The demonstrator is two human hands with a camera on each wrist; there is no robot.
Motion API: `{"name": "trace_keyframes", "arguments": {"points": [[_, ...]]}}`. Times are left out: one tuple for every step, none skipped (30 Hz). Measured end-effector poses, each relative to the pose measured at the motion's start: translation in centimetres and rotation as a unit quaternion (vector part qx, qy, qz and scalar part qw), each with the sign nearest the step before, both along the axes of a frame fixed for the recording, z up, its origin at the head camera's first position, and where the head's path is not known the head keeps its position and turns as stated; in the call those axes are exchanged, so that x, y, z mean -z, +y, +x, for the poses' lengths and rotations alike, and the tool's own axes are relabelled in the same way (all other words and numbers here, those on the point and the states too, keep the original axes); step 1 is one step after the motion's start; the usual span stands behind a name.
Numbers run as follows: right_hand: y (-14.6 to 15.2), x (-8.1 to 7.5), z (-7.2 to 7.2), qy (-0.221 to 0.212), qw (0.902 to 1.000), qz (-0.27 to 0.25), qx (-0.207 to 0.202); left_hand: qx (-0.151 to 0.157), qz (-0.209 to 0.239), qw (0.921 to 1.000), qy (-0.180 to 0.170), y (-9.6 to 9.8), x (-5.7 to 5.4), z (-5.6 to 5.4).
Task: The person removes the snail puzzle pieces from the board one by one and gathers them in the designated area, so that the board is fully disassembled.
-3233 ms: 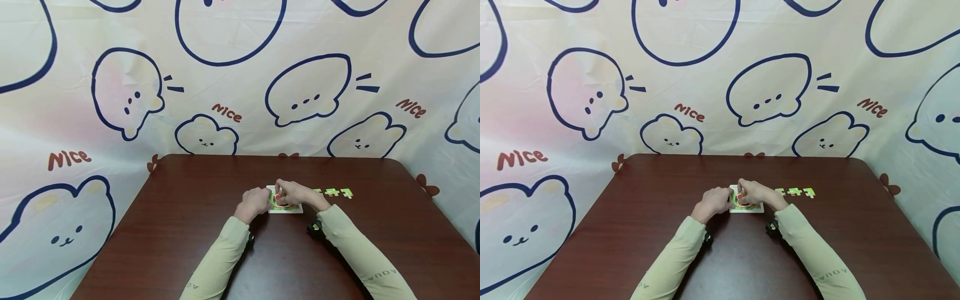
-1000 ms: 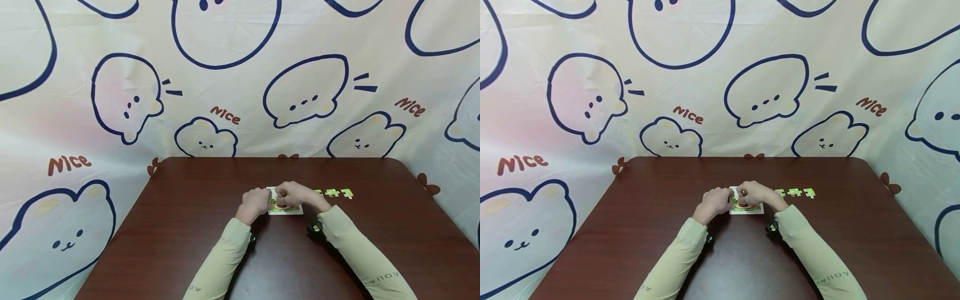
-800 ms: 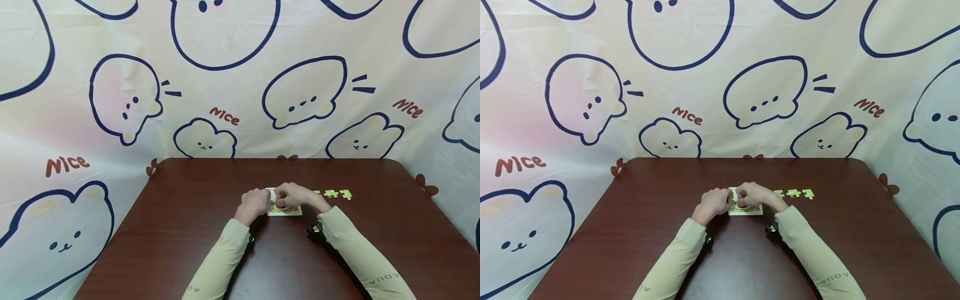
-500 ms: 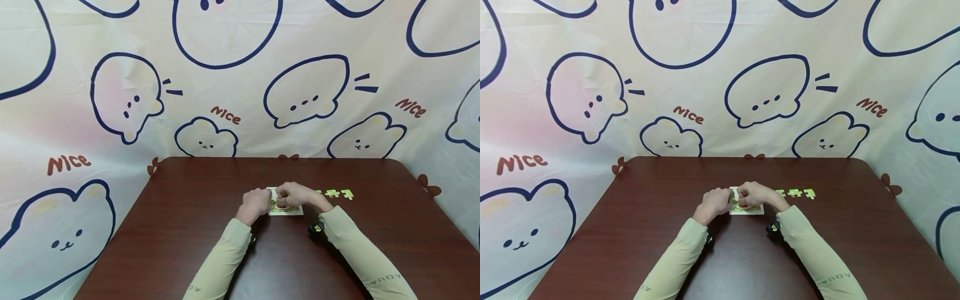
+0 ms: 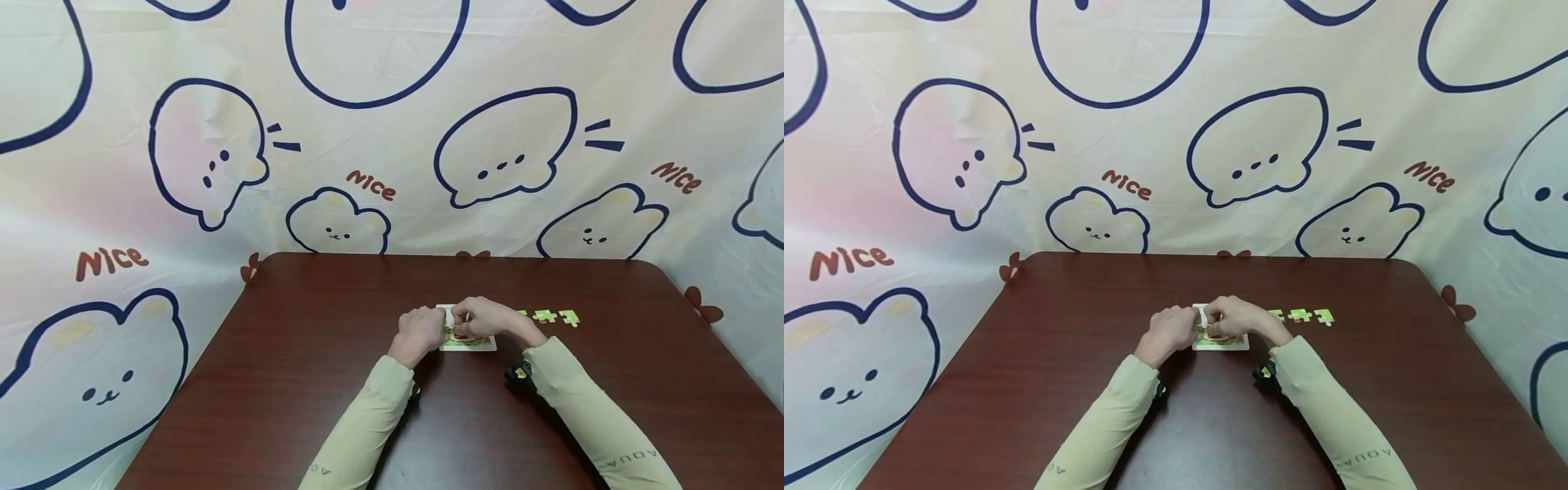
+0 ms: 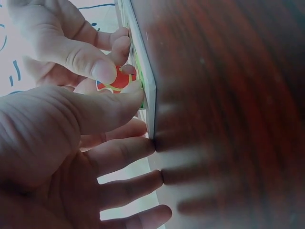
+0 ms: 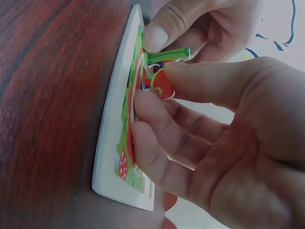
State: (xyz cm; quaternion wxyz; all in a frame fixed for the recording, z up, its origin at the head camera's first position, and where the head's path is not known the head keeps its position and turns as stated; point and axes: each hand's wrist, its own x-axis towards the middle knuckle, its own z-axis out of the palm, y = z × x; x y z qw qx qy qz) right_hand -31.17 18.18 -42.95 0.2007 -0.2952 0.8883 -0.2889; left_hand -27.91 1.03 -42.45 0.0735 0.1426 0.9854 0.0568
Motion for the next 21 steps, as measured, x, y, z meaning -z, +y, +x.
{"name": "trace_keyframes", "arguments": {"points": [[0.0, 0.0, 0.0, -0.001, 1.0, 0.001, 0.002, -0.001, 0.0, 1.0, -0.001, 0.0, 0.0, 0.0], [-0.1, 0.0, 0.1, 0.004, 1.0, 0.003, 0.001, -0.002, 0.0, 1.0, -0.001, 0.0, 0.0, 0.0], [-0.1, 0.0, 0.1, 0.013, 0.9999, 0.007, -0.002, -0.003, 0.001, 1.0, -0.001, 0.0, 0.0, 0.1], [-0.2, 0.0, 0.1, 0.023, 0.9997, 0.01, -0.006, -0.003, 0.003, 1.0, 0.002, 0.0, 0.1, 0.1], [-0.2, 0.0, 0.2, 0.032, 0.9993, 0.012, -0.012, -0.002, 0.005, 1.0, 0.005, -0.1, 0.1, 0.1], [-0.3, -0.1, 0.2, 0.038, 0.9991, 0.01, -0.018, -0.002, 0.007, 1.0, 0.007, -0.1, 0.2, 0.1], [-0.3, -0.2, 0.3, 0.043, 0.9987, 0.008, -0.024, -0.001, 0.008, 0.9999, 0.009, -0.1, 0.2, 0.1], [-0.3, -0.4, 0.3, 0.047, 0.9984, 0.004, -0.03, 0.0, 0.009, 0.9999, 0.01, -0.1, 0.2, 0.1], [-0.3, -0.5, 0.4, 0.043, 0.9985, -0.002, -0.033, 0.002, 0.01, 0.9999, 0.01, -0.1, 0.1, 0.1], [-0.4, -0.7, 0.4, 0.037, 0.9987, -0.008, -0.033, 0.003, 0.009, 0.9999, 0.01, -0.2, 0.1, 0.0], [-0.3, -0.8, 0.4, 0.028, 0.999, -0.014, -0.031, 0.004, 0.009, 0.9999, 0.009, -0.2, 0.1, 0.0], [-0.3, -0.9, 0.4, 0.021, 0.9992, -0.018, -0.027, 0.004, 0.01, 0.9999, 0.007, -0.3, 0.1, 0.0], [-0.2, -0.9, 0.4, 0.02, 0.9994, -0.019, -0.023, 0.005, 0.01, 0.9999, 0.007, -0.3, 0.1, 0.0], [-0.2, -0.9, 0.4, 0.017, 0.9995, -0.02, -0.019, 0.006, 0.01, 0.9999, 0.009, -0.4, 0.1, 0.0], [0.0, -0.9, 0.4, 0.013, 0.9996, -0.021, -0.015, 0.007, 0.01, 0.9998, 0.012, -0.4, 0.1, 0.1], [0.2, -0.9, 0.4, 0.017, 0.9996, -0.02, -0.014, 0.009, 0.01, 0.9998, 0.017, -0.5, 0.1, 0.1], [0.5, -0.9, 0.4, 0.019, 0.9996, -0.02, -0.011, 0.01, 0.01, 0.9997, 0.02, -0.5, 0.2, 0.1], [0.8, -1.0, 0.4, 0.024, 0.9995, -0.019, -0.008, 0.012, 0.01, 0.9996, 0.024, -0.5, 0.2, 0.1], [1.2, -1.0, 0.4, 0.027, 0.9995, -0.018, -0.005, 0.015, 0.01, 0.9995, 0.026, -0.6, 0.2, 0.1], [1.6, -1.2, 0.4, 0.029, 0.9994, -0.018, 0.001, 0.017, 0.009, 0.9994, 0.028, -0.6, 0.2, 0.1], [2.1, -1.3, 0.5, 0.026, 0.9994, -0.019, 0.009, 0.02, 0.01, 0.9994, 0.028, -0.6, 0.2, 0.1]]}}
